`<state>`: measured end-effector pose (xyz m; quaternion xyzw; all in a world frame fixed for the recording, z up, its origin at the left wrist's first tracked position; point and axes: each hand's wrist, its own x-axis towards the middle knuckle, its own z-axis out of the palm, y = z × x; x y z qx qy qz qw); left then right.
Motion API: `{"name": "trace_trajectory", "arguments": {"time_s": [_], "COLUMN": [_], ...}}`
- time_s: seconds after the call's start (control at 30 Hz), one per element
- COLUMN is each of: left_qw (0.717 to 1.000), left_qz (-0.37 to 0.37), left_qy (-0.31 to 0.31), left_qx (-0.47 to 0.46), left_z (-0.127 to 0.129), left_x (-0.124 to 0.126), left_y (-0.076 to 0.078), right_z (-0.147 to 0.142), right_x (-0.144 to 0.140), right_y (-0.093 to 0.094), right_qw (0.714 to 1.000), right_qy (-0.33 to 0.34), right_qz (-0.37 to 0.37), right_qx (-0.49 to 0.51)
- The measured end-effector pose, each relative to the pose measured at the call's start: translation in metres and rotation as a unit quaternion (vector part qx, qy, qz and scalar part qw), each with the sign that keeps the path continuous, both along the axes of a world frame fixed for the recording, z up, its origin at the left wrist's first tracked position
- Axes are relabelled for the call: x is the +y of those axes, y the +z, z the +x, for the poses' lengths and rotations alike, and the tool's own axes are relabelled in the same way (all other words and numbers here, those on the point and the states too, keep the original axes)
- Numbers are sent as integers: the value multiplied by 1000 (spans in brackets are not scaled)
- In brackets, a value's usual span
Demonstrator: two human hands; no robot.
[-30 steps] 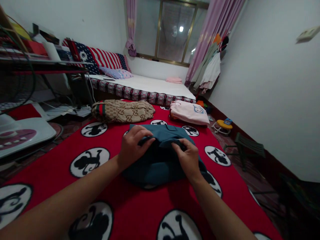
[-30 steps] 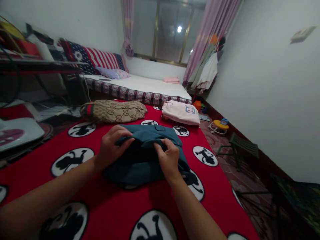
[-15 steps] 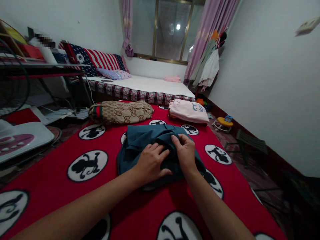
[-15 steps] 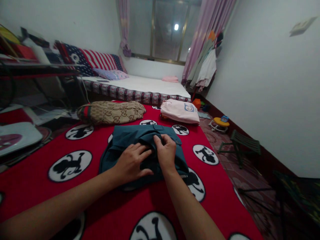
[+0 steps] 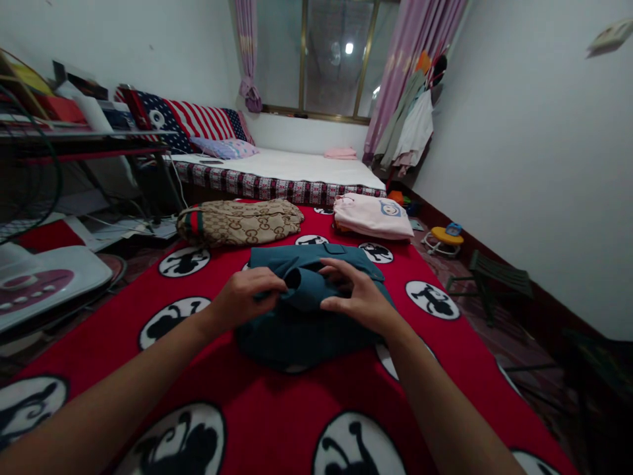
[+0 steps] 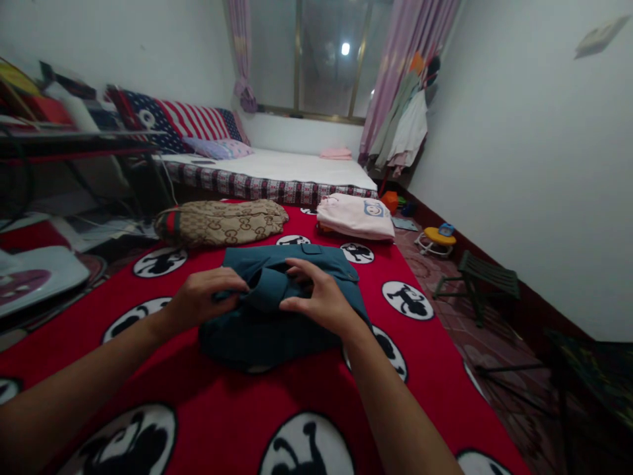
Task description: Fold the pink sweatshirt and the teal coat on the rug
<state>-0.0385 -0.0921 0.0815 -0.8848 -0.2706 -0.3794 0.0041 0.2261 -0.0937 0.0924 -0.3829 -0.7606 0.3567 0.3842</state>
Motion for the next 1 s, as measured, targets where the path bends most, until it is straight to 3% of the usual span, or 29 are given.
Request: {"name": "trace_trajectory", "arguments": {"time_s": [0.1, 0.17, 0.23, 0.37, 0.53, 0.6, 0.67, 0.77, 0.87, 1.0], "left_qw": [988, 982, 988, 995, 987, 982, 976, 969, 965, 962], "left_qz": [28, 2, -45, -98, -83, -84, -99, -114, -114, -125], "left_qy": [-56, -47, -13, 33, 128, 168, 193, 208, 227, 242], "left_qx": [140, 181, 149, -14, -44, -22, 21, 74, 65, 2], "left_z": [-10, -8, -3, 10, 23, 26, 29, 34, 36, 35], "left_x": [-7, -17, -29, -43, -23, -9, 2, 12, 16, 27], "left_y": [-8, -10, -8, 1, -3, -6, -9, -11, -12, -11], "right_z": [-1, -5, -12, -26, -32, -26, -16, 3, 14, 7], "right_x": [-6, -10, -13, -22, -26, -20, -11, 3, 9, 8], "right_y": [0, -2, -5, -9, -6, -1, 2, 1, -7, -16], "right_qw": [986, 968, 953, 947, 942, 968, 985, 950, 914, 899], "right_qy": [72, 82, 72, 84, 179, 125, -13, -175, -203, -186], "right_qz": [42, 68, 92, 119, 80, 53, 79, 151, 141, 173], "right_qx": [-142, -229, -280, -285, -274, -210, -154, -211, -323, -358]}}
